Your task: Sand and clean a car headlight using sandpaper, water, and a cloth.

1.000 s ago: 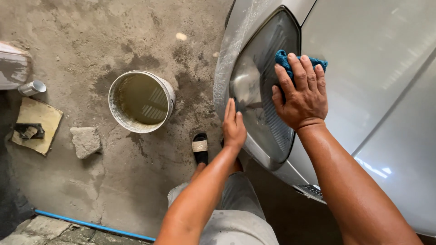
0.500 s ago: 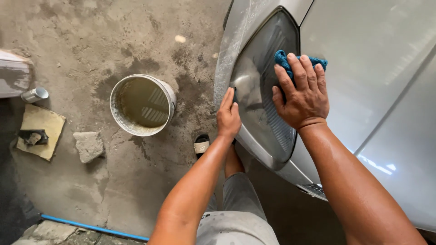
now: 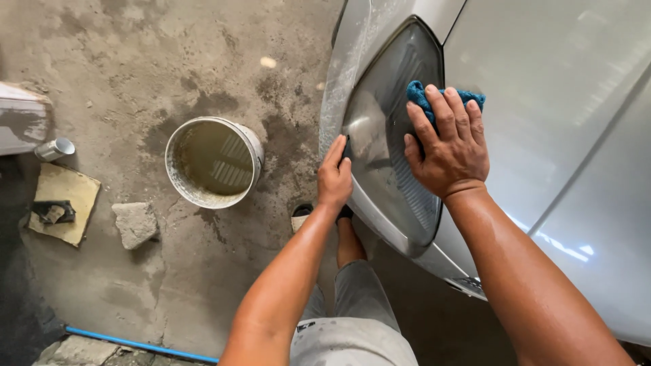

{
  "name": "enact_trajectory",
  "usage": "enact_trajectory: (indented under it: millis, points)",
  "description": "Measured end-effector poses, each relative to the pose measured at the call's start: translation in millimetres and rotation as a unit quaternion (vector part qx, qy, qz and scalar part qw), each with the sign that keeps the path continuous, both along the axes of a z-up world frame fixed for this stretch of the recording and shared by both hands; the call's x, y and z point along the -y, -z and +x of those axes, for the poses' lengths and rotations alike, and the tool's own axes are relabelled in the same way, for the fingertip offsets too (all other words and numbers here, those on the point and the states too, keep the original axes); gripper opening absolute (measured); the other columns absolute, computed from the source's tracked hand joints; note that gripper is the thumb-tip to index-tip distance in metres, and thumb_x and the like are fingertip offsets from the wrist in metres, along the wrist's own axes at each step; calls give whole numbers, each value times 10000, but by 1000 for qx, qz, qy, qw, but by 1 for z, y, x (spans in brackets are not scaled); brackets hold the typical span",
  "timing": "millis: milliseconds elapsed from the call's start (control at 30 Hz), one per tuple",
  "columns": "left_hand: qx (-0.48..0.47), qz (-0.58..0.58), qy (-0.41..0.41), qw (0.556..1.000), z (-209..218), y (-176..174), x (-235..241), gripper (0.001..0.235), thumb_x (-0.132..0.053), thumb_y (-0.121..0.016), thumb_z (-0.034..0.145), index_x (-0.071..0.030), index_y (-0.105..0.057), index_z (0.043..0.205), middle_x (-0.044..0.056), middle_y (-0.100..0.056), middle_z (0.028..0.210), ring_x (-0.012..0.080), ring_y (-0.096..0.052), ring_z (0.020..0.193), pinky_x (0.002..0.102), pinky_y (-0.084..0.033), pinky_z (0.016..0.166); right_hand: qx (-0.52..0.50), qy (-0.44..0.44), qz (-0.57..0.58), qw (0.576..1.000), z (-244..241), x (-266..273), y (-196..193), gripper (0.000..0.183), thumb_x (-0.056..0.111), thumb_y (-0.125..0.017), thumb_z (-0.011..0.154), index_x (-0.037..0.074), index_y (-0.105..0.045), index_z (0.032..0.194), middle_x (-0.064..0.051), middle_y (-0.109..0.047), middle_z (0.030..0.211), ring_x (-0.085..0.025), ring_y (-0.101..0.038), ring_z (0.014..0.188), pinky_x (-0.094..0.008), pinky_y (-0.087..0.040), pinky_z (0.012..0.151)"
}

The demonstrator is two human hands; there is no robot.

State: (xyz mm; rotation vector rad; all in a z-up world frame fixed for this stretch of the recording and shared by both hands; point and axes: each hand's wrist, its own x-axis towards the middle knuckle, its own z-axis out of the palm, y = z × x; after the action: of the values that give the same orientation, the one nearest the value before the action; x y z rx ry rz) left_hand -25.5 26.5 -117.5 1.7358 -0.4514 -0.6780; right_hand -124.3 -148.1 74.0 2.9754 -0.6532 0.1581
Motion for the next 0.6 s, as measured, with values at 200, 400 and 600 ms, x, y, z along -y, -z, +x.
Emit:
enact_trajectory:
  millis: [200,400,600]
  points:
    - [42,13,18,999,44,-20,50,476,-60,-517,966,-13,-575,1436,191,-569,1511,320,-517,1437,360,-387,1205,-2,-2,-4,1000,0,0,-1,463,368,-626,1065,238,-608,1509,-71,-461,1651,-291,-409,1536,-477,-247,1300]
    - [46,-10,20,999,18,-20,14,483,-63,-520,965,5,-556,1441,211,-555,1511,336,-512,1438,374,-379,1208,3,-2,0,1000,1,-1,-1,463,373,-625,1059,236,-604,1501,-70,-457,1651,-295,-409,1534,-482,-252,1296]
    - [31,33,-2,999,-1,-2,5,490,-62,-503,942,9,-569,1422,216,-569,1489,341,-529,1417,381,-388,1197,-5,2,-2,1000,2,0,-1,463,366,-620,1065,240,-605,1511,-67,-449,1660,-289,-397,1543,-483,-251,1299]
